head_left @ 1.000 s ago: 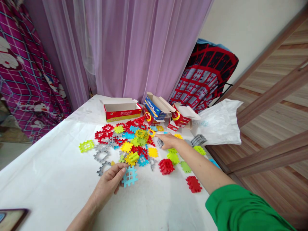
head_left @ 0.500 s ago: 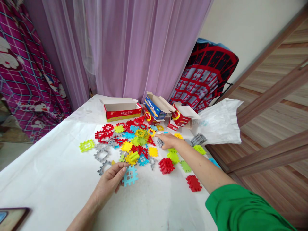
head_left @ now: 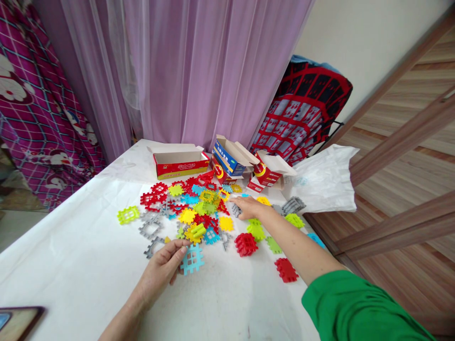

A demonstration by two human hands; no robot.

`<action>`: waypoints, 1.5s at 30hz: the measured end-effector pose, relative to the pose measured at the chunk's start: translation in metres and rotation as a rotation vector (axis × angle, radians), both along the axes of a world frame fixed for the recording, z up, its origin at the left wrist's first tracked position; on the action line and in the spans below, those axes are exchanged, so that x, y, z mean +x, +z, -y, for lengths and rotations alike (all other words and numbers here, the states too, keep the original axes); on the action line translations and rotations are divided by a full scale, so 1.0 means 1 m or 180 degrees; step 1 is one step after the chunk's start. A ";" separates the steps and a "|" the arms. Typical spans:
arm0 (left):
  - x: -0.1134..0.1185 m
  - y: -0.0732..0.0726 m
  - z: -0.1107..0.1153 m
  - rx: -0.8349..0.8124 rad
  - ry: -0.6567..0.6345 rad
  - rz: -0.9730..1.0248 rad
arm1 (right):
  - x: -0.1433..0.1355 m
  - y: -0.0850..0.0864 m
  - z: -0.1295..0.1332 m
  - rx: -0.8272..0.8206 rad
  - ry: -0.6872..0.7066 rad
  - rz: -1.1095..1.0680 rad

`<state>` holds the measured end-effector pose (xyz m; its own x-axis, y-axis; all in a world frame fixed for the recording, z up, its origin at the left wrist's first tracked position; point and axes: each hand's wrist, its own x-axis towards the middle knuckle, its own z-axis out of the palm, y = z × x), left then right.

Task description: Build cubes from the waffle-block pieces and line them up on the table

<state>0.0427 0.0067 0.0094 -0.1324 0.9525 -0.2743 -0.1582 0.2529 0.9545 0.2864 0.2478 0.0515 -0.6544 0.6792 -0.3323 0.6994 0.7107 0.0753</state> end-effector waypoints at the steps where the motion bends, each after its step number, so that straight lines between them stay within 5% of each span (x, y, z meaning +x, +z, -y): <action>1: 0.000 0.001 0.000 -0.0011 0.0003 -0.0004 | 0.000 0.000 0.000 -0.0010 -0.0011 -0.0004; 7: 0.000 -0.006 -0.002 -0.0041 0.0028 -0.0010 | -0.002 0.006 0.001 -0.0053 -0.0082 -0.0043; 13: -0.002 -0.024 -0.005 0.0087 0.0134 -0.0067 | 0.017 0.047 0.005 0.0176 -0.0195 -0.0712; 17: -0.004 -0.022 -0.007 0.0130 0.0068 -0.0076 | 0.035 0.063 0.037 0.0436 -0.0377 -0.1647; 23: -0.003 -0.013 -0.003 0.0128 0.0132 0.0158 | 0.012 0.017 0.138 -0.0043 -0.0630 -0.3144; 28: 0.009 -0.006 0.008 0.0044 0.0221 0.0426 | -0.026 -0.019 0.199 -0.0561 -0.0621 -0.3480; 36: 0.040 -0.001 0.015 0.0045 -0.0052 0.0755 | -0.028 -0.026 0.212 -0.0360 -0.0180 -0.3387; 45: 0.079 0.003 0.017 -0.0140 -0.0468 0.0294 | 0.003 -0.038 0.211 -0.0326 -0.1094 -0.4525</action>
<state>0.1214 -0.0101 0.0129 0.0351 0.9465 -0.3208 -0.2028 0.3211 0.9251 0.2892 0.0373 0.0135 -0.2794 0.8797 0.3849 0.2724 0.4570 -0.8467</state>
